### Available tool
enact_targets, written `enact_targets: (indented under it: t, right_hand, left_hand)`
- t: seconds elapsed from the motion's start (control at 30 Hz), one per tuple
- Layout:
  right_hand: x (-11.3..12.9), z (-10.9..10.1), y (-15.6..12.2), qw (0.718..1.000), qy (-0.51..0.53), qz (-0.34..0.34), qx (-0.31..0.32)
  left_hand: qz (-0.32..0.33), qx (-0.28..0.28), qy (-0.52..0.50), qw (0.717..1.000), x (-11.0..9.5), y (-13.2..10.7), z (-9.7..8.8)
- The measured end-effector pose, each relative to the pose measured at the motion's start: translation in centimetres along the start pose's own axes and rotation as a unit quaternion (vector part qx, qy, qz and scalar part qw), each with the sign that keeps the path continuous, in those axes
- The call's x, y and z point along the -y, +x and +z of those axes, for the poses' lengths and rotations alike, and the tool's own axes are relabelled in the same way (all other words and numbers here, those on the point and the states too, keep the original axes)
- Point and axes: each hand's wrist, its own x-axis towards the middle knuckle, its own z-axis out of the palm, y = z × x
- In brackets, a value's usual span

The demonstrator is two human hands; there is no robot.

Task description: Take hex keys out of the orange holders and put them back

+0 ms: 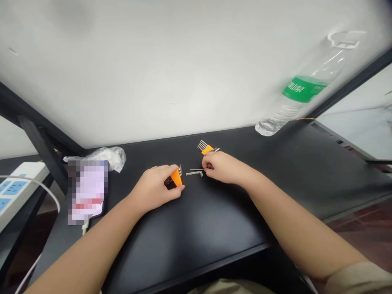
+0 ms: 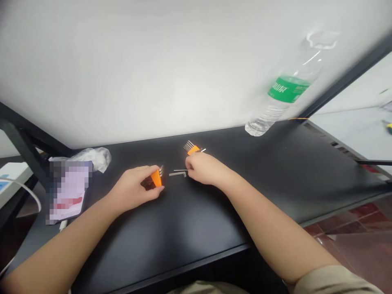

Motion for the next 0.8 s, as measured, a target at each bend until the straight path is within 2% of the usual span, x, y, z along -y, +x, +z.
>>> enact_targets:
  t: [0.1, 0.17, 0.23, 0.3, 0.37, 0.43, 0.53, 0.8]
  right_hand:
    - [0.0, 0.0, 0.0, 0.998, -0.016, 0.060, 0.019]
    - [0.0, 0.0, -0.1, 0.998, -0.014, 0.066, 0.014]
    - [0.2, -0.1, -0.2, 0.999, 0.014, 0.029, -0.004]
    - [0.7, -0.3, -0.4, 0.997, 0.061, -0.049, -0.028]
    - [1.3, -0.4, -0.6, 0.984, 0.099, -0.140, -0.054]
    - [1.9, -0.3, -0.8, 0.970, 0.113, -0.203, -0.075]
    - [2.3, -0.1, -0.9, 0.961, 0.105, -0.235, -0.098]
    - [2.3, 0.3, -1.0, 0.955, 0.092, -0.251, -0.130]
  left_hand:
    - [0.000, 0.001, 0.004, 1.000, 0.1, 0.0, 0.1]
    - [-0.001, -0.004, 0.007, 1.000, 0.2, 0.0, 0.1]
    - [-0.004, -0.008, 0.010, 1.000, 0.2, 0.0, 0.1]
    - [-0.007, -0.010, 0.011, 1.000, 0.2, 0.0, 0.1]
    - [-0.008, -0.013, 0.004, 1.000, 0.2, 0.0, 0.0]
    - [-0.007, -0.022, -0.006, 1.000, 0.2, 0.0, 0.0]
    - [-0.009, -0.029, -0.015, 0.999, 0.1, 0.0, -0.1]
    - [0.000, -0.018, -0.016, 1.000, 0.1, 0.0, -0.1]
